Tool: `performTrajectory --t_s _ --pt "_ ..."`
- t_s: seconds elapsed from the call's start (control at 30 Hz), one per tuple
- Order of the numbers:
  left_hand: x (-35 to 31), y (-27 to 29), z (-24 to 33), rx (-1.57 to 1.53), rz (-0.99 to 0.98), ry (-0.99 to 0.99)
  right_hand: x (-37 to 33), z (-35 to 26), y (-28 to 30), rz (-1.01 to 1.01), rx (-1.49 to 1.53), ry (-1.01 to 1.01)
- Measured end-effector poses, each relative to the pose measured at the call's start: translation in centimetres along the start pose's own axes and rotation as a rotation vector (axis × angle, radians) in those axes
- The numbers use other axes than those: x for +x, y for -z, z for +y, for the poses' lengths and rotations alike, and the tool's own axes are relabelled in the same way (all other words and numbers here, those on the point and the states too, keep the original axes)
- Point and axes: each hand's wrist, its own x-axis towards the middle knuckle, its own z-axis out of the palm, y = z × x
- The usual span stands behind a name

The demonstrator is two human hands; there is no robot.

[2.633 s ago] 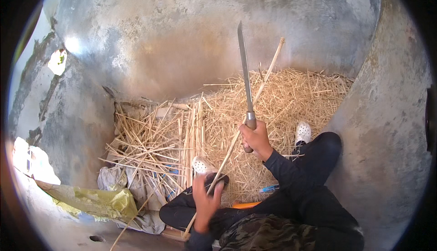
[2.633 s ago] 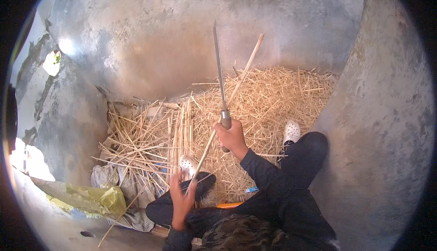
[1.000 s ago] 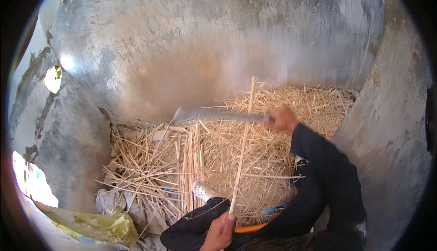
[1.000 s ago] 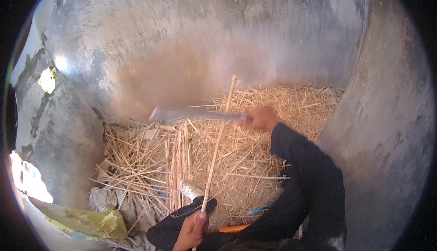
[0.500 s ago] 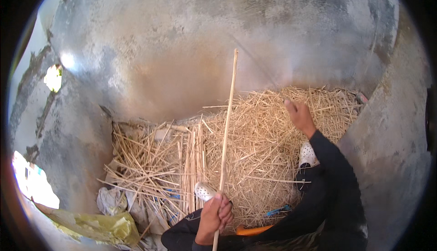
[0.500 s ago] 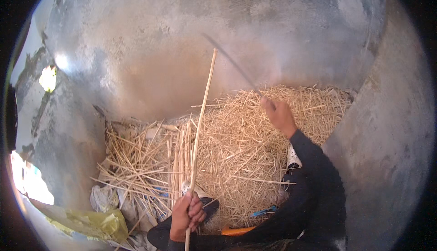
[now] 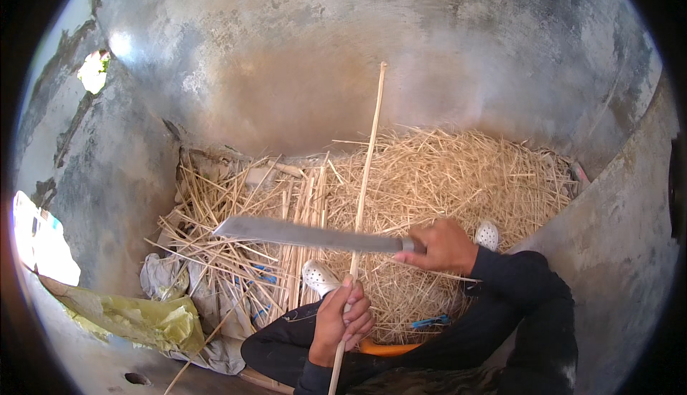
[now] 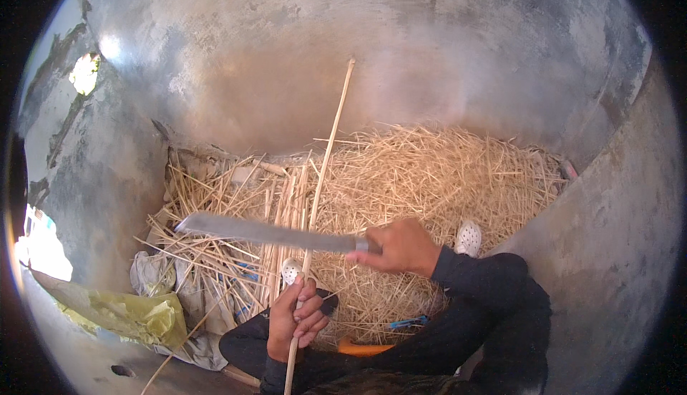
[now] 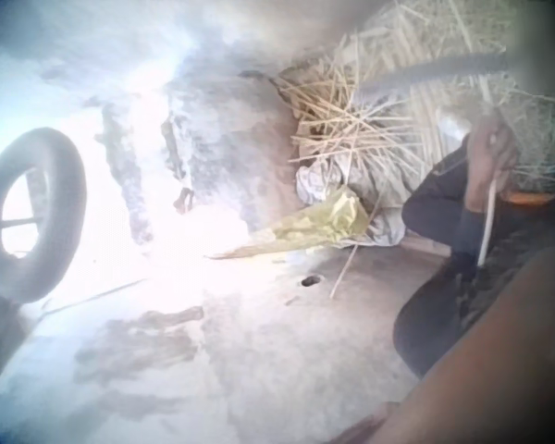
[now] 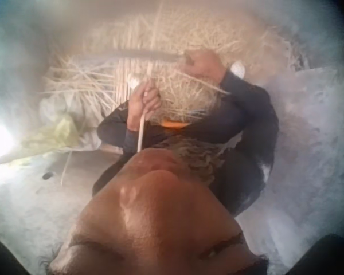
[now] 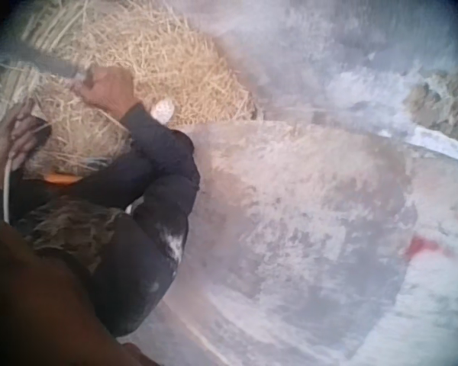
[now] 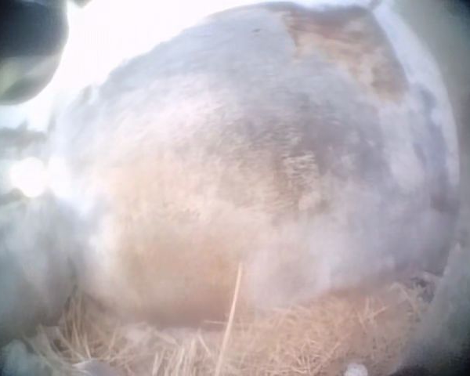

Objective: The person sits on the floor and uses a knife to strip the outer layers and small branches from a long, thin stick. They hold the stick with their left hand and scrape it with the knife in their right hand, working from the bottom to the top.

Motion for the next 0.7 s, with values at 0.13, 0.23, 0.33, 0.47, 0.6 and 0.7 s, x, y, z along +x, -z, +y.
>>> performTrajectory --t_s 0.13,0.23,0.33,0.47,0.6,0.7 --pt "0.2 -0.8 0.4 0.053 0.046 0.0 0.9 -0.4 0.4 0.134 -0.133 0.275" --pt "0.1 -1.0 0.6 0.081 0.049 0.006 1.8 0.8 0.7 0.11 -0.285 0.265" --pt "-0.3 -1.2 -1.1 0.057 0.008 0.077 1.1 1.6 0.1 0.104 -0.228 0.139" --pt "0.2 -0.1 -1.0 0.054 0.083 0.03 0.7 2.5 -1.2 0.077 0.021 -0.095" --pt "1.0 -1.4 -0.7 0.093 0.105 0.034 -0.2 0.6 -1.5 0.11 -0.034 0.232" --pt "0.7 -0.9 -0.4 0.085 0.052 0.036 1.0 0.9 -1.1 0.175 -0.173 0.348"
